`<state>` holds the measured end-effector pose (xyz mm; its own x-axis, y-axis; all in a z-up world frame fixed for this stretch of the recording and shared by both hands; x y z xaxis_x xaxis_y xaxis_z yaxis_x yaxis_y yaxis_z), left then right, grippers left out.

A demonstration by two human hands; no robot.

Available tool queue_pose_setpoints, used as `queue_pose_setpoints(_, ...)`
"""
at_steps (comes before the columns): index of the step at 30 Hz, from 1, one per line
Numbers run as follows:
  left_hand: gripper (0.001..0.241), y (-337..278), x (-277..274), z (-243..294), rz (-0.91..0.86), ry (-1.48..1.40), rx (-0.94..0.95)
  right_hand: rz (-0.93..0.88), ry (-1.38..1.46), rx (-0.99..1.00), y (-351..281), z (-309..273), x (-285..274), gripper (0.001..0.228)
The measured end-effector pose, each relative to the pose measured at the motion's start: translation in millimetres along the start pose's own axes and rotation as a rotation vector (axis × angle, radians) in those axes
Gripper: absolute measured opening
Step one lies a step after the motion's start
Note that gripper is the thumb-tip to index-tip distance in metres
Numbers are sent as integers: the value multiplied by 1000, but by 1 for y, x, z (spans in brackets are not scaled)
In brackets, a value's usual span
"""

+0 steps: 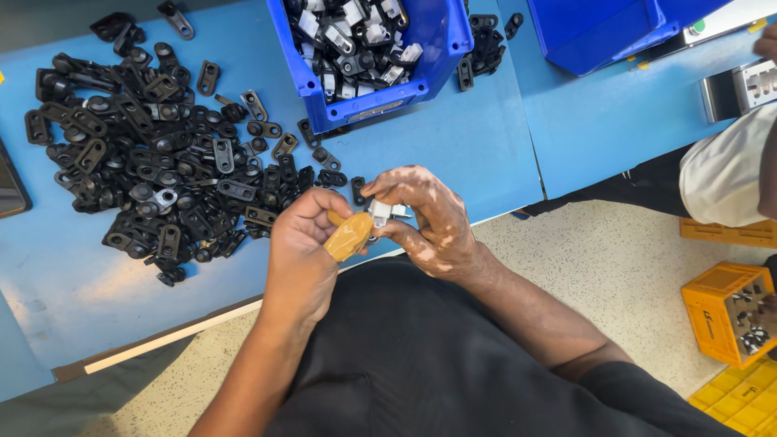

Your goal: The person repeatedly picks up small black plastic brackets and white plastic inserts, presses them together by hand, and places the assembled units into a blue bin. The process is continuous and repetitive, with the person handling items one at a time.

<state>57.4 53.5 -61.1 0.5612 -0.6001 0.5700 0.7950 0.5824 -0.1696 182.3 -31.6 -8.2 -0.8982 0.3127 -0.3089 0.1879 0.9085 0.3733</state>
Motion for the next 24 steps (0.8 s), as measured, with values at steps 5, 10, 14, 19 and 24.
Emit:
queue_pose_setpoints(5, 21, -14, 11, 27, 80, 221, 155, 114, 245, 60, -6, 11, 0, 37)
queue_pose_setpoints(10, 29, -4, 4, 9, 54, 32, 43, 74, 155, 57, -9, 14, 5, 41)
queue_pose_setpoints(14, 18, -6, -3, 3, 62, 8, 89, 174, 221, 84, -11, 17, 1, 32)
queue_pose_setpoints(19, 24, -5, 2, 4, 19, -81, 168, 107, 33, -50, -7, 0, 4, 23)
queue_pose_setpoints(24, 21, -15, 2, 22, 72, 92, 285, 263, 3, 50, -2, -4, -6, 21)
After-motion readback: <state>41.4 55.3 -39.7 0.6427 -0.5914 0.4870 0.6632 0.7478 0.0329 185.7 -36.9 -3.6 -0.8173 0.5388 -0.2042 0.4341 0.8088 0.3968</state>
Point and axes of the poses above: each hand's wrist, its own y-axis towards the middle knuckle, its own x-axis out of the palm, z = x × y, the point moved 8 cm from there along y, towards the middle knuckle, and after that the axes turned 5 degrees about -z, right-handed, at the moved point
